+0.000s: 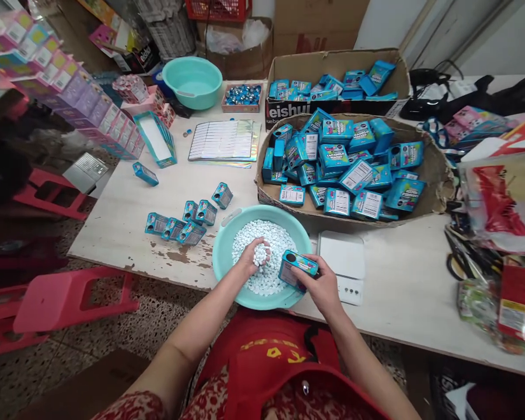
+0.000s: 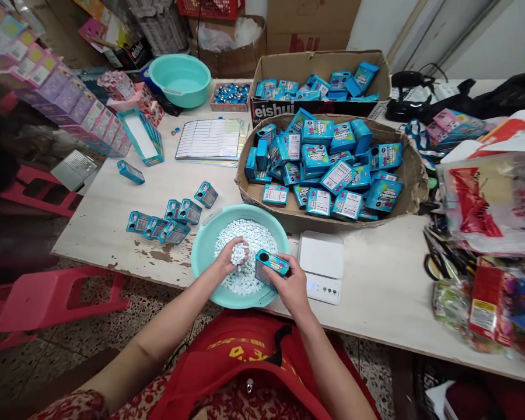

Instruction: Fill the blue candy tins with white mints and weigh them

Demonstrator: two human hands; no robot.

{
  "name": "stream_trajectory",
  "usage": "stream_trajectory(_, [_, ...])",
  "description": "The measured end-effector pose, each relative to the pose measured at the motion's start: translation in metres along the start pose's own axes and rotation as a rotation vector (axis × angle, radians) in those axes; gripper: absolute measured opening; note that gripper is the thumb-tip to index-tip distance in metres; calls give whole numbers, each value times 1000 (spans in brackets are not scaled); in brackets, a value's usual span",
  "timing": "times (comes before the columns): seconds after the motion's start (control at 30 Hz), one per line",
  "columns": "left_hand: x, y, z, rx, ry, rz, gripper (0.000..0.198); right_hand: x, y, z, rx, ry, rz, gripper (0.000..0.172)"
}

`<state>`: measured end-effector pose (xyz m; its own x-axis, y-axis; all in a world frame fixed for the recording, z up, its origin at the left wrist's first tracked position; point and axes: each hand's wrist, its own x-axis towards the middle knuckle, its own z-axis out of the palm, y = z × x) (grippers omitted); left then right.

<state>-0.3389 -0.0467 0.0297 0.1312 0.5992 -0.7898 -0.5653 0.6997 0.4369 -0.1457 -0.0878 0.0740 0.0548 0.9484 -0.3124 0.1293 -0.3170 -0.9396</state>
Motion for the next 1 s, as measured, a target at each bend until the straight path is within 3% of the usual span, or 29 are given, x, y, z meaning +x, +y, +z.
stream_trajectory(0.17, [-33, 13, 29, -96, -34, 317, 30, -1, 3, 28, -341, -22, -350, 28])
stream_trajectory(0.27, [-45, 14, 41, -131, 26, 526, 31, 0, 3, 41, -410, -39, -430, 23])
stream_trajectory(0.33, [-46, 13, 45, -125, 81, 588, 30, 1, 2, 46, -447, -48, -448, 22])
stream_trajectory(0.83, [-58, 22, 53, -52, 131, 691, 28, -3, -18, 46, -524, -65, -539, 24])
stream_trajectory(1.0, [-57, 22, 53, -25, 158, 681, 30, 0, -16, 44, -517, -109, -494, 26])
